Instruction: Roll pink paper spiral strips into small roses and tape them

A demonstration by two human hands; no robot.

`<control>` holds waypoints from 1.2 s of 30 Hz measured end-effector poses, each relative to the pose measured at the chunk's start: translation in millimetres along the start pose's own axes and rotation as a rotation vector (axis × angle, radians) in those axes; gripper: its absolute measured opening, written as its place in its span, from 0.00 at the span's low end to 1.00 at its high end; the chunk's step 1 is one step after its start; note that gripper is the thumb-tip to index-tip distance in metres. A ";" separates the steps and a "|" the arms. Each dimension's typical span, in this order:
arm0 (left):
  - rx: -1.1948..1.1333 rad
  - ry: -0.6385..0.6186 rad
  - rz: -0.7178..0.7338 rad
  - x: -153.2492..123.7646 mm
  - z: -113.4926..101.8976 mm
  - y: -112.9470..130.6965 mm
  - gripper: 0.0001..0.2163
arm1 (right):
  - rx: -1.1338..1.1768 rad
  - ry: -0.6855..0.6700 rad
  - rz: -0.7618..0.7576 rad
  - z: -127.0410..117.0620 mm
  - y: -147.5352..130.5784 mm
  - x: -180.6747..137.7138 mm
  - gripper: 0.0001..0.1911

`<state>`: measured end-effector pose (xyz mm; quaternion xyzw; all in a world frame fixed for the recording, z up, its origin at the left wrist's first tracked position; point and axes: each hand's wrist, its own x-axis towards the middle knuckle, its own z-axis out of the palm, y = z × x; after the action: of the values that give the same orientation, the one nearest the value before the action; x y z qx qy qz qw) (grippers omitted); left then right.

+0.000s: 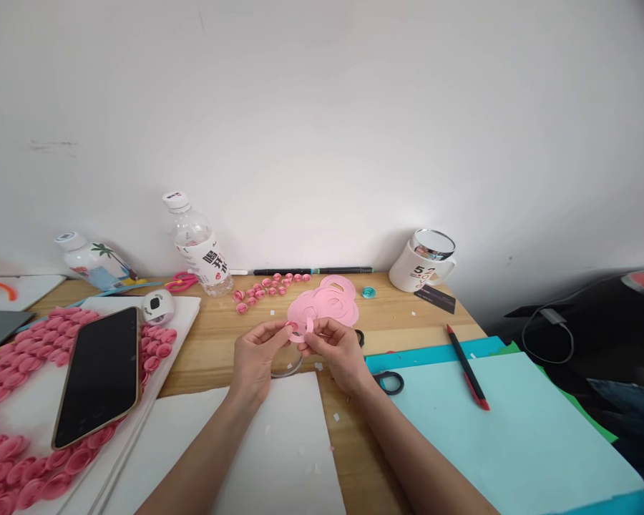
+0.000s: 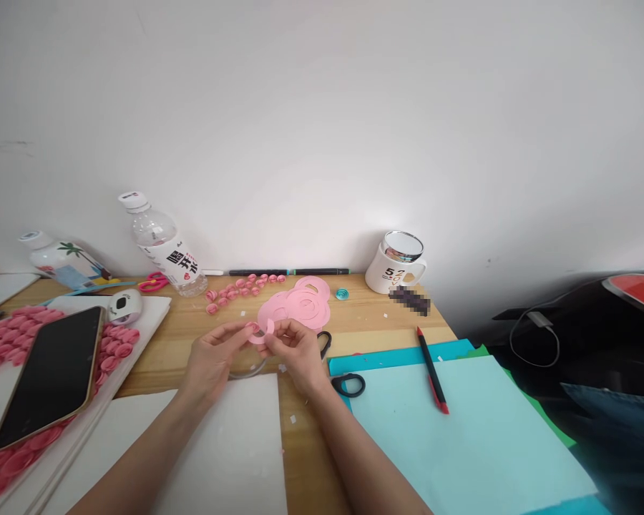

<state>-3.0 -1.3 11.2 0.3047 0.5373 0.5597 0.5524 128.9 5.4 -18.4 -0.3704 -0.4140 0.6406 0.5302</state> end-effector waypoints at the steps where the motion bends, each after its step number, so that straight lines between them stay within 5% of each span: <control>1: 0.006 0.002 0.003 -0.2 0.1 0.1 0.10 | 0.002 0.016 0.005 0.0 -0.7 0.2 0.10; 10: 0.163 -0.072 -0.012 -7.2 3.5 5.5 0.08 | -0.019 0.170 -0.070 -3.6 0.2 3.1 0.13; 23: 0.207 -0.211 -0.045 -10.3 4.4 5.6 0.10 | -0.132 0.032 -0.149 -2.9 -6.3 0.7 0.09; 30: 0.174 -0.198 -0.047 -9.3 3.9 4.0 0.23 | -0.164 -0.015 -0.147 -3.4 -9.4 0.5 0.09; 36: 0.246 -0.198 -0.039 -12.3 5.8 6.0 0.08 | -0.183 -0.036 -0.134 -5.1 -7.1 0.3 0.08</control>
<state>3.2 -10.3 21.4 0.4132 0.5508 0.4461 0.5718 136.1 7.1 -13.8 -0.3769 -0.5042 0.5697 0.5284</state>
